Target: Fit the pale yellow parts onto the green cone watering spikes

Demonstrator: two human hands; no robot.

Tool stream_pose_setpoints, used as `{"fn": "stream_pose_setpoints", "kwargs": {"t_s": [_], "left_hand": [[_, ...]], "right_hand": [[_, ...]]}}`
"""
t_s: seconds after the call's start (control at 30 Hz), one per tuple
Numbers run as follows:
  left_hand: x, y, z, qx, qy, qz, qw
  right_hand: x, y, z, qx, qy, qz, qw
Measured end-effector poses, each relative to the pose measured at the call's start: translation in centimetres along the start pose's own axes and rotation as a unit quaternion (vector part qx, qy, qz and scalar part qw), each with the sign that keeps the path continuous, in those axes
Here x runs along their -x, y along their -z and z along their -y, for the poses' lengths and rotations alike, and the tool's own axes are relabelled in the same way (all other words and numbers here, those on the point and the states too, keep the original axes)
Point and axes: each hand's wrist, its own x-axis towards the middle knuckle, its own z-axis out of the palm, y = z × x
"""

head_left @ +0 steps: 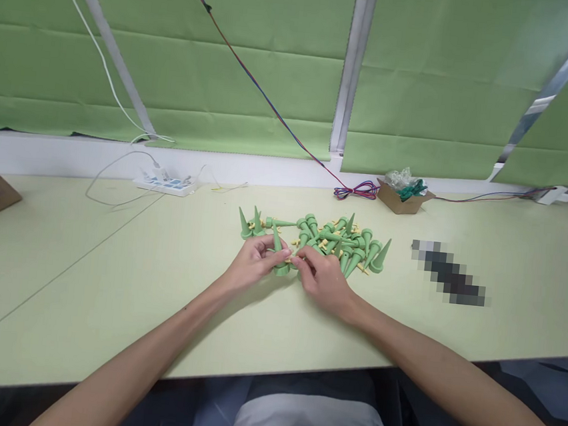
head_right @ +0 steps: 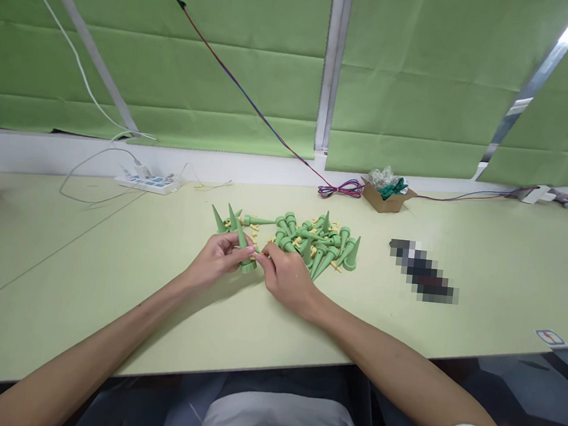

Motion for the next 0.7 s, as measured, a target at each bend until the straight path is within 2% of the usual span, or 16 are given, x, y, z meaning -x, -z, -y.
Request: {"fn": "stream_pose_setpoints", "kwargs": {"t_s": [0.7], "left_hand": [[-0.09,-0.06,0.55,-0.016,-0.018,-0.004,1.000]], "right_hand": [[0.03,-0.08,-0.05,-0.013,-0.012,-0.001,1.000]]}}
